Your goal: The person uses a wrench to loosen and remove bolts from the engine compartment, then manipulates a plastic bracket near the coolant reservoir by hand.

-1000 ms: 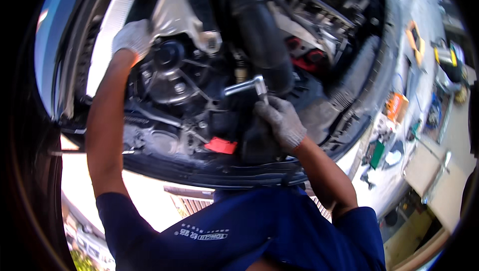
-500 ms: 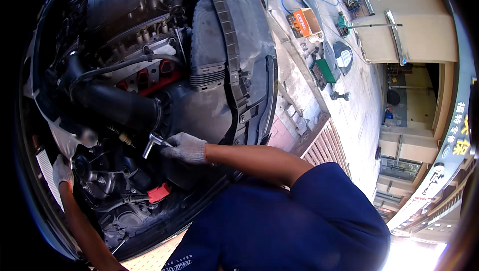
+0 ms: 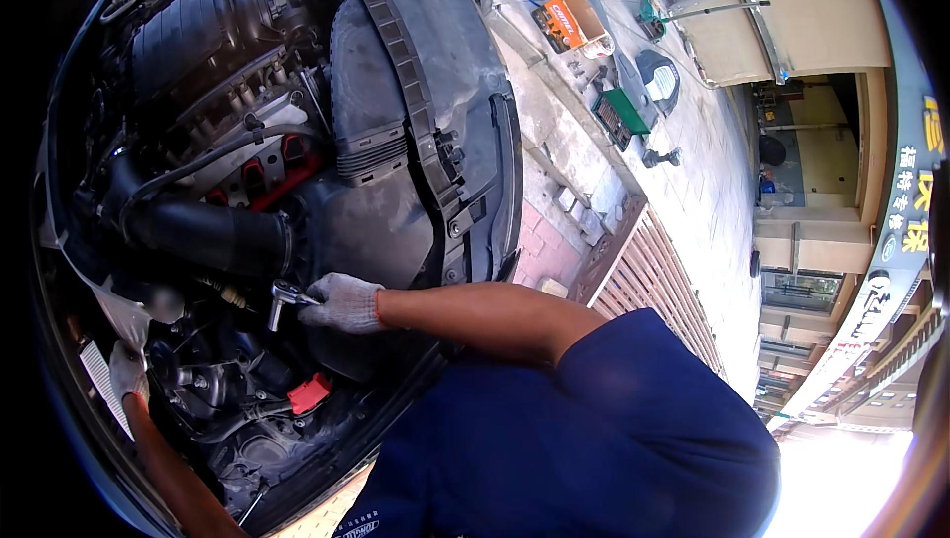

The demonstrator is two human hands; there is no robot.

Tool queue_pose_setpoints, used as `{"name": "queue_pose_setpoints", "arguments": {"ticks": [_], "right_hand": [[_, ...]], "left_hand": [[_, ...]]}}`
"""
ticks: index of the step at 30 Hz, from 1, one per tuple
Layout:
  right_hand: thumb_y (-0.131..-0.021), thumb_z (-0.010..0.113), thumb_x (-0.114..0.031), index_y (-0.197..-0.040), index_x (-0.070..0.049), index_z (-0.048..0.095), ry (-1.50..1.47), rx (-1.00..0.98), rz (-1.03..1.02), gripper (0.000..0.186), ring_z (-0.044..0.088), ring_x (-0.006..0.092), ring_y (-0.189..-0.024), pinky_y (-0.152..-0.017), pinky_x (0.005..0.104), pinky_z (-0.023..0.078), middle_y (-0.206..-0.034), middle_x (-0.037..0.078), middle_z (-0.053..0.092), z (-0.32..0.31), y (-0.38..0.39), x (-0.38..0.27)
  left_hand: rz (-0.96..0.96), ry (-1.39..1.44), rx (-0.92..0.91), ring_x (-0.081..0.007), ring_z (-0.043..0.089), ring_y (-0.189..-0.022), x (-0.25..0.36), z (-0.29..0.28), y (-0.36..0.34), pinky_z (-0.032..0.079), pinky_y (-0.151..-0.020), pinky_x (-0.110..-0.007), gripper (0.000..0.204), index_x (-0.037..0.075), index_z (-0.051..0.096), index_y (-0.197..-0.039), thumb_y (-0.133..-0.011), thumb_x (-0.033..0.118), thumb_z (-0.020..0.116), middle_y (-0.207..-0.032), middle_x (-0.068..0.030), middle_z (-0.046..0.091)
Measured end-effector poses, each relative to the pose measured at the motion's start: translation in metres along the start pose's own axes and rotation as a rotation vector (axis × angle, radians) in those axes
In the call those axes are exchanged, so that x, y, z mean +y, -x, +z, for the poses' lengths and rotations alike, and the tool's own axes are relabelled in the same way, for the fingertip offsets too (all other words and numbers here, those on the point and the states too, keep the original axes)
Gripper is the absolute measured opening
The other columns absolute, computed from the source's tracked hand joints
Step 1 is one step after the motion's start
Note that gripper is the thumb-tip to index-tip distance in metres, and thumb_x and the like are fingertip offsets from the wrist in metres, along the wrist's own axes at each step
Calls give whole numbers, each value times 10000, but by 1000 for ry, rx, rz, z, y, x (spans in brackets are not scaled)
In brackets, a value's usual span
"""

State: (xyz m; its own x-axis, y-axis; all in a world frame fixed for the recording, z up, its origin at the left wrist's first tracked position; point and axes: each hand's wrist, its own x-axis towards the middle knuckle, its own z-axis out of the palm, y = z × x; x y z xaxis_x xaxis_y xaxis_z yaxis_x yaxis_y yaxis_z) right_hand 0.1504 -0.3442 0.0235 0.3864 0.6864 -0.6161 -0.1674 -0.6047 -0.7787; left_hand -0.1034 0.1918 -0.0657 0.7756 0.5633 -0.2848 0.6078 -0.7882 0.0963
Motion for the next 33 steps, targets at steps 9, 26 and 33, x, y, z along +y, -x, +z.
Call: {"name": "queue_pose_setpoints", "arguments": {"ticks": [9, 26, 33], "right_hand": [[-906, 694, -367, -1004, 16, 723, 11, -24, 11, 396, 655, 243, -750, -746, 421, 517, -794, 164, 687, -4, 4, 0], [-981, 682, -328, -1008, 20, 701, 36, -85, 145, 349, 564, 102, -715, -676, 332, 484, -766, 19, 631, -2, 2, -24], [-976, 697, -249, -910, 0, 662, -15, -86, 155, 259, 517, 72, -629, -574, 279, 430, -711, -9, 589, 5, 5, -29]], "left_hand": [[-147, 38, 26, -362, 653, -891, -13, 26, -8, 493, -763, -481, 320, 0, 623, -1082, -1017, 313, 615, -943, -214, 675], [-286, 204, 148, -436, 684, -1059, 61, -22, 13, 540, -905, -475, 608, 33, 605, -1250, -935, 547, 685, -1107, -235, 718], [-659, 1, -148, -449, 601, -1283, 96, -59, 30, 472, -1086, -527, 572, 61, 675, -1302, -1021, 502, 444, -1352, -269, 648]]}}
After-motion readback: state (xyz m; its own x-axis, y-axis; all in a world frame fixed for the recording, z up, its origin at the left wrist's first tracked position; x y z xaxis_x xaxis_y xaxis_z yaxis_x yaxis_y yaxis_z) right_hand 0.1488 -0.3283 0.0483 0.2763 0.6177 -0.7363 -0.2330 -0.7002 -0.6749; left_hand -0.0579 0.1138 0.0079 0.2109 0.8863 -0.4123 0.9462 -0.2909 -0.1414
